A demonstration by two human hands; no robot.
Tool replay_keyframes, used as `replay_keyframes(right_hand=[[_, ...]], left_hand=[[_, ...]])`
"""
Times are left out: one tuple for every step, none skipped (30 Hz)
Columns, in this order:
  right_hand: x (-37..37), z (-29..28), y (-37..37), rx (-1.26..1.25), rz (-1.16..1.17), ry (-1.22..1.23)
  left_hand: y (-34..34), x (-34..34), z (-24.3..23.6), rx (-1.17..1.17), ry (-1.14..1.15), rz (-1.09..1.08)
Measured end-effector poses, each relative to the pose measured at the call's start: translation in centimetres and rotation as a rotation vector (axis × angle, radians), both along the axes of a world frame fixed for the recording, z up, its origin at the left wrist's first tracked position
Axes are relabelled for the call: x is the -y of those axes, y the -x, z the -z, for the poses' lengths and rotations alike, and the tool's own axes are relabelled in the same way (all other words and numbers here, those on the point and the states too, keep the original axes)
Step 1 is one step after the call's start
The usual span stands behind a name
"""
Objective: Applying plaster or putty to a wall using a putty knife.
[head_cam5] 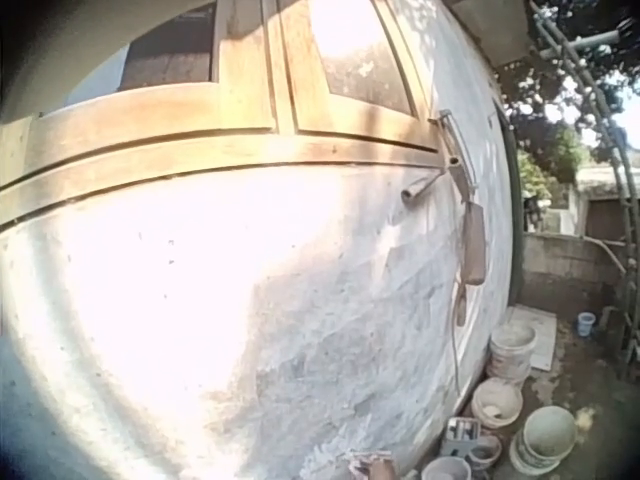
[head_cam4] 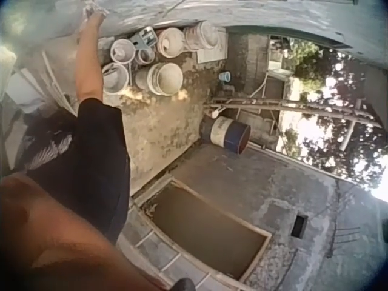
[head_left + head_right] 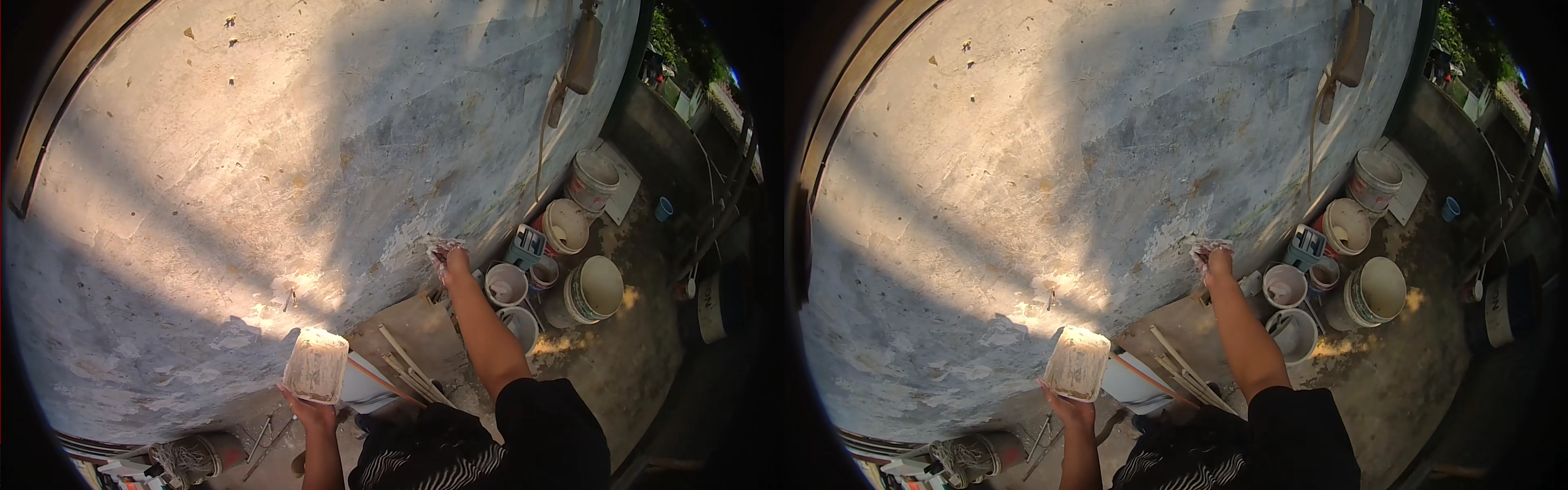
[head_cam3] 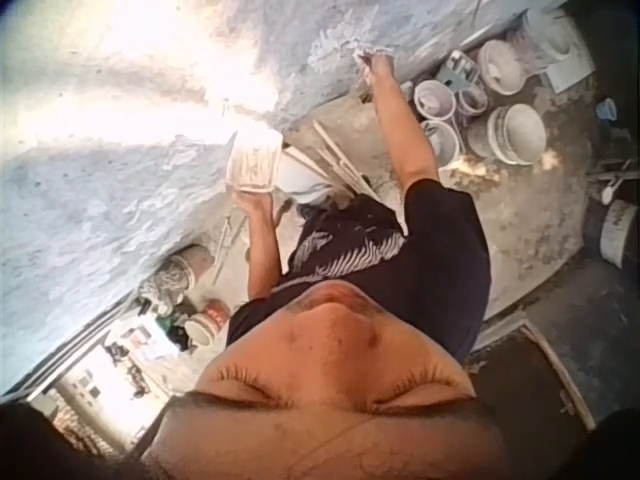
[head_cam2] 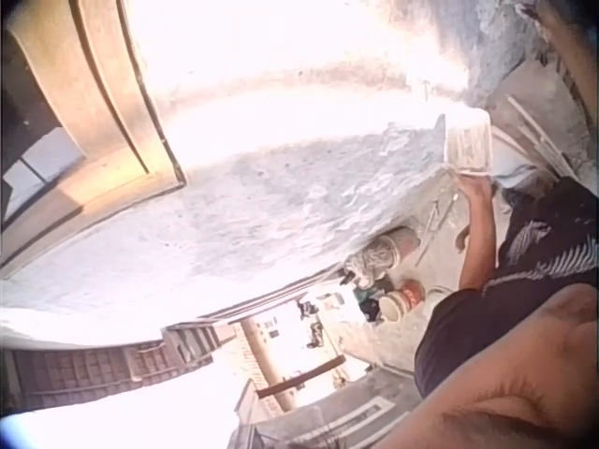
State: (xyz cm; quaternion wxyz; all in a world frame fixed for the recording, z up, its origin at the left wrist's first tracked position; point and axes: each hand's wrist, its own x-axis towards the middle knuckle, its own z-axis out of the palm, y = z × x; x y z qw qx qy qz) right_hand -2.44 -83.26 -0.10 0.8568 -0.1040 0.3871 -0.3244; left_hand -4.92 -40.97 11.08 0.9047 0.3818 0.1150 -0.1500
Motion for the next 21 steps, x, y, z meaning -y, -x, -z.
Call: replay_keyframes(right_hand=[[0.2,-0.7,-0.5,-0.003,-0.004,-0.002],[0.5,-1.4,-0.9,-0.022,0.011,0.003],[0.9,-1.6,-1.1,-0.042,0.029,0.010],[1.1,-1.7,-1.2,-0.045,0.030,0.011],[1.4,-1.8,-1.2,-0.015,0.017,0.010],[1.9,-1.4,-1.1,0.016,0.009,0.010],[2.3,-1.0,-1.0,0.015,0.015,0.013],[2.6,-0.6,-0.7,0.033,0.021,-0.004],[2.5,-0.4,-0.7,0.052,0.021,-0.025],[2.6,-0.2,-0.5,0.052,0.022,-0.027],[2.8,0.0,-0.4,0.051,-0.023,-0.006],[2.8,-0.1,-0.3,0.052,-0.070,0.016],[2.8,-0.1,-0.2,0.053,-0.070,0.013],[2.8,-0.2,0.0,0.033,-0.024,-0.004],[2.6,-0.5,0.1,0.013,0.019,-0.022],[2.4,-1.0,0.2,0.013,0.014,-0.025],[2.3,-1.4,0.3,0.006,-0.010,0.026],[2.5,-1.6,0.5,-0.002,-0.027,0.081],[2.8,-1.4,0.6,-0.002,-0.025,0.081],[3.0,-1.4,0.7,0.006,-0.038,0.092],[3.0,-1.6,0.7,0.014,-0.056,0.102]], left_hand=[[-0.2,-0.2,0.2,0.005,0.000,-0.007],[-0.3,-0.2,0.3,0.002,-0.002,-0.010],[-0.3,-0.2,0.3,0.010,-0.004,-0.007],[-0.4,-0.1,0.4,0.018,-0.007,-0.005],[-0.4,0.0,0.5,0.016,-0.006,-0.004],[-0.6,0.3,0.6,0.010,-0.008,-0.010],[-0.7,0.5,0.6,0.005,-0.009,-0.016],[-0.8,0.7,0.6,0.004,-0.007,-0.010],[-0.9,0.7,0.5,-0.003,-0.008,-0.007],[-0.9,0.8,0.4,-0.009,-0.010,-0.004],[-0.9,0.8,0.4,-0.009,-0.012,-0.003],[-1.0,0.8,0.3,-0.001,-0.013,-0.008],[-1.0,0.8,0.2,0.008,-0.014,-0.013],[-1.1,0.8,0.1,0.009,-0.017,-0.013],[-1.0,0.9,-0.4,-0.010,0.002,-0.021],[-0.9,0.9,-0.8,-0.029,0.020,-0.028],[-0.9,0.8,-1.1,-0.028,0.017,-0.033],[-0.8,0.9,-1.4,-0.029,0.014,-0.041],[-0.9,1.0,-1.5,-0.031,0.011,-0.048],[-1.0,0.9,-1.4,-0.031,0.011,-0.047],[-1.0,0.6,-1.3,-0.009,0.009,-0.035]])
